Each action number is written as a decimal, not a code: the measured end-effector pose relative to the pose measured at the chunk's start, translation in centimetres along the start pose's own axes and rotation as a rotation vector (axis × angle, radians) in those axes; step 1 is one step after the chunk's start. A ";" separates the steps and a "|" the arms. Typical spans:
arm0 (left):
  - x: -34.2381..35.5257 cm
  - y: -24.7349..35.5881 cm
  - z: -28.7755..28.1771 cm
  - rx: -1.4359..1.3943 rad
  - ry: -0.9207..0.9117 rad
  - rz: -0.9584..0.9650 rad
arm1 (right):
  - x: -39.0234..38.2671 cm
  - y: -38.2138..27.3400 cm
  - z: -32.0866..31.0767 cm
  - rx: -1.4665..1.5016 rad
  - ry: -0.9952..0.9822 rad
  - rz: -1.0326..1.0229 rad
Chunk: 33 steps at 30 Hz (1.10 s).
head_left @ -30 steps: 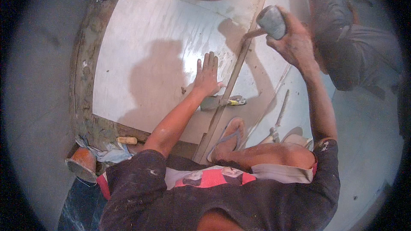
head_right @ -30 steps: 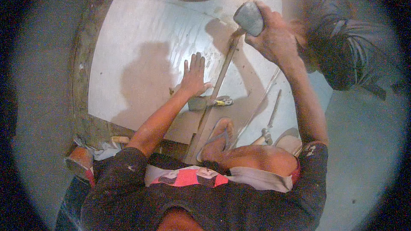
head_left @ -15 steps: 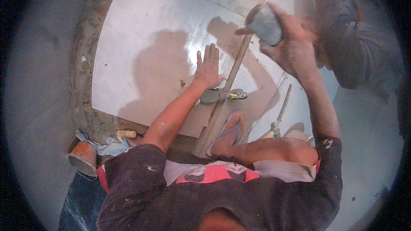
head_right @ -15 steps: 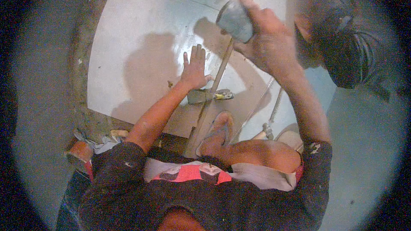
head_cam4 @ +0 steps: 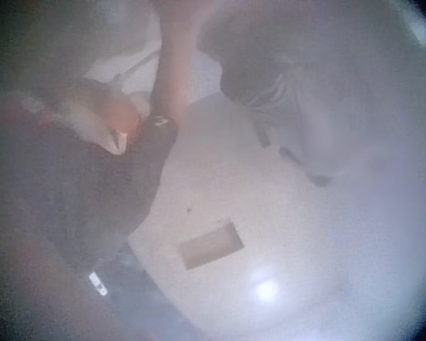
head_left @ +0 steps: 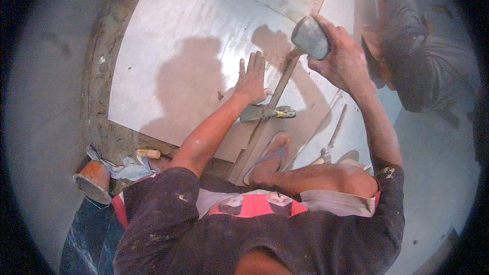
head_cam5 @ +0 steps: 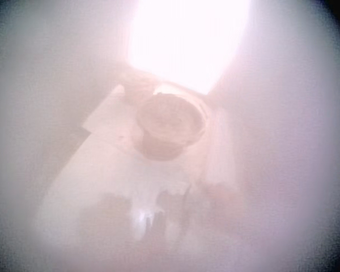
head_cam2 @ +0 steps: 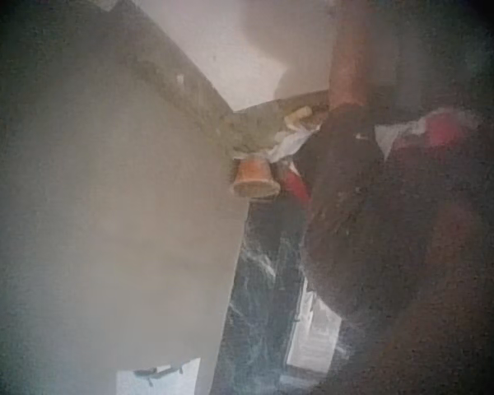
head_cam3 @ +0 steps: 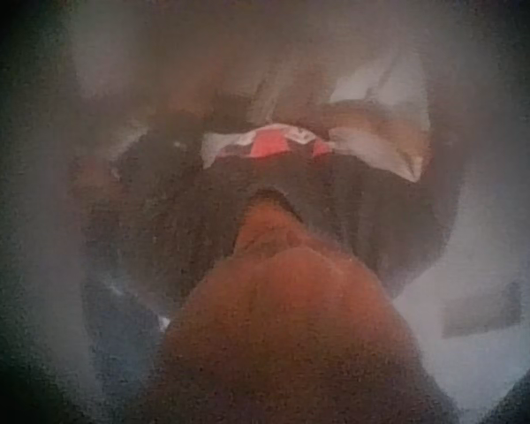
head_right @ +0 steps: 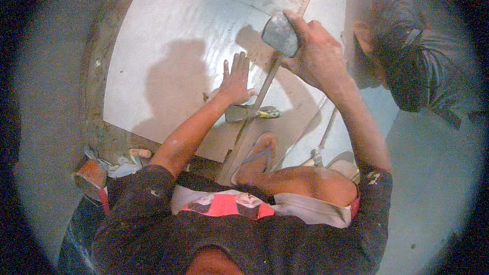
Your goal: The person spreads mortar on the floor, places a large tile onto the wet surface, and uses a rubber mallet to level and secure the tile.
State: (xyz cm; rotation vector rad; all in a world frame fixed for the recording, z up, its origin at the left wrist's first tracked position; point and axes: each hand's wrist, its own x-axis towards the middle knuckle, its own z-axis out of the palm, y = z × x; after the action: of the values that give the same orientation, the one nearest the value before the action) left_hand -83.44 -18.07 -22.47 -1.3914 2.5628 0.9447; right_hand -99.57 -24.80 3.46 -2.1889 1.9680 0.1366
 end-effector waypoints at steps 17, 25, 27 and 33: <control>8.8 -4.7 -2.9 0.135 0.346 0.071 | -4.4 -0.1 2.1 0.059 0.076 -0.110; 16.3 -6.3 -6.0 0.184 0.314 0.131 | -4.9 -0.3 1.4 0.121 0.038 -0.115; 16.8 -6.1 -6.0 0.195 0.301 0.123 | -4.6 0.6 1.4 0.134 0.053 -0.106; 17.0 -6.7 -5.7 0.201 0.298 0.166 | -2.9 1.8 -0.2 0.223 0.268 -0.160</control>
State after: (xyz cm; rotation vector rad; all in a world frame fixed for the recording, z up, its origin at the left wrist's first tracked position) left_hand -86.95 -36.31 -26.92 -1.3708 2.9306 0.5064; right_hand -101.66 -22.18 4.07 -2.2977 1.8168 -0.3992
